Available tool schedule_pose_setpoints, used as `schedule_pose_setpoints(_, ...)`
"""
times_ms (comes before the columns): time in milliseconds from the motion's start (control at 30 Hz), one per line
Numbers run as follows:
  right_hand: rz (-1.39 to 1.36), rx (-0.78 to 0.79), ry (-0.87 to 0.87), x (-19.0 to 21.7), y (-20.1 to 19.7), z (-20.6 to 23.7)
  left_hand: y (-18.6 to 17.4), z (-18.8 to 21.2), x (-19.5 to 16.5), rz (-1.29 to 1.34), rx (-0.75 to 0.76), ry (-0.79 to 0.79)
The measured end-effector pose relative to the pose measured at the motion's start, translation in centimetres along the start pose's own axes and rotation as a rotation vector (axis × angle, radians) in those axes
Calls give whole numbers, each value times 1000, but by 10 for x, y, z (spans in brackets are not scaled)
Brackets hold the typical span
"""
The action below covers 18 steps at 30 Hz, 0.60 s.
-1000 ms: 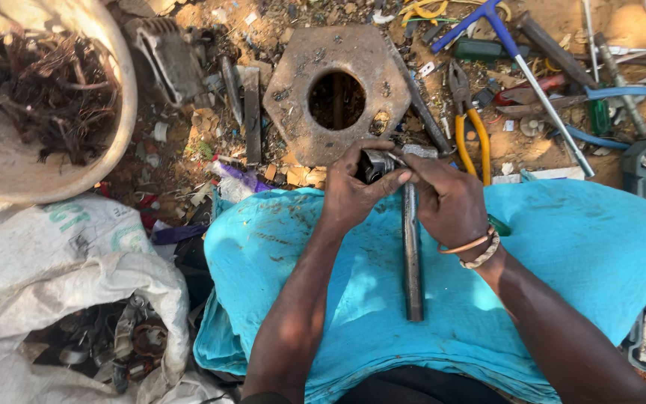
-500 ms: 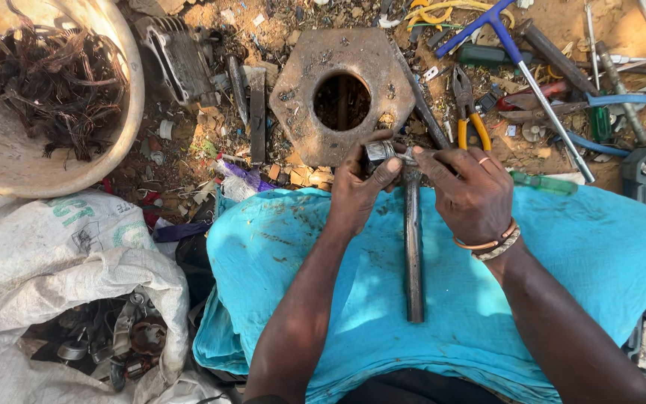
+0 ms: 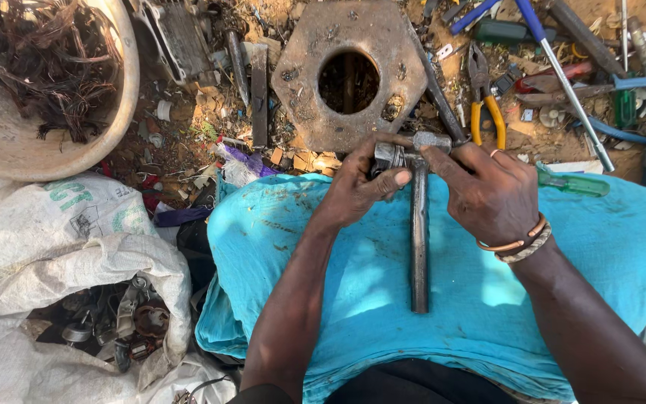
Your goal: The person sits on the ground and dismantles small engine and pump parts on a hexagonal stone block, hammering components to break them apart, pulling pieces out of the block's hole, and using pliers on a part at the end. They set disassembled pieces aside among scattered tools and scrap.
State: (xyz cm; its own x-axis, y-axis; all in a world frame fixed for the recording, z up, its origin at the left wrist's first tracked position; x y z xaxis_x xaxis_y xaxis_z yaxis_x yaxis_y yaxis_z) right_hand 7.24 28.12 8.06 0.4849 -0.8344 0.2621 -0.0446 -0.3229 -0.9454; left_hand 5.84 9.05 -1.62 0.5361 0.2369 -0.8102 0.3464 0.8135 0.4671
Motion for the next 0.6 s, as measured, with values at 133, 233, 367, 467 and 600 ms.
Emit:
schedule_pose_setpoints(133,-355,64,249,2,13,2,1,0,-1,-62,-36,44)
schedule_pose_setpoints(233,-695,-67,329,8,23,0,1,-2,-4,-27,-46,103)
schedule_pose_setpoints(367,-843,-102,328,14,22,-2,0,-2,-13,-69,-13,281)
schedule_pose_setpoints(467,-524,-57,273,13,6,-3,0,-3,-15,-66,-19,253)
schedule_pose_setpoints(600,74,-157,-56,22,-31,-9,8,-2,-19,154,-29,174)
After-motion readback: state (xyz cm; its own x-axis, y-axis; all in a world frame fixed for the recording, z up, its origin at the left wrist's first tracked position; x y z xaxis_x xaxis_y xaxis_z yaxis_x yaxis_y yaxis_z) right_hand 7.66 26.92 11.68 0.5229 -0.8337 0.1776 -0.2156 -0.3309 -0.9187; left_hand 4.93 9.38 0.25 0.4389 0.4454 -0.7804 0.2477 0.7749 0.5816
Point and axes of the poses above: each hand's wrist, its own z-axis away from the middle knuckle, its own y-axis out of the palm, x = y × z, the point moved 3 cm from there along -z, towards the middle knuckle, and after that the axes turned 5 degrees about -y, right-handed, at the moved point
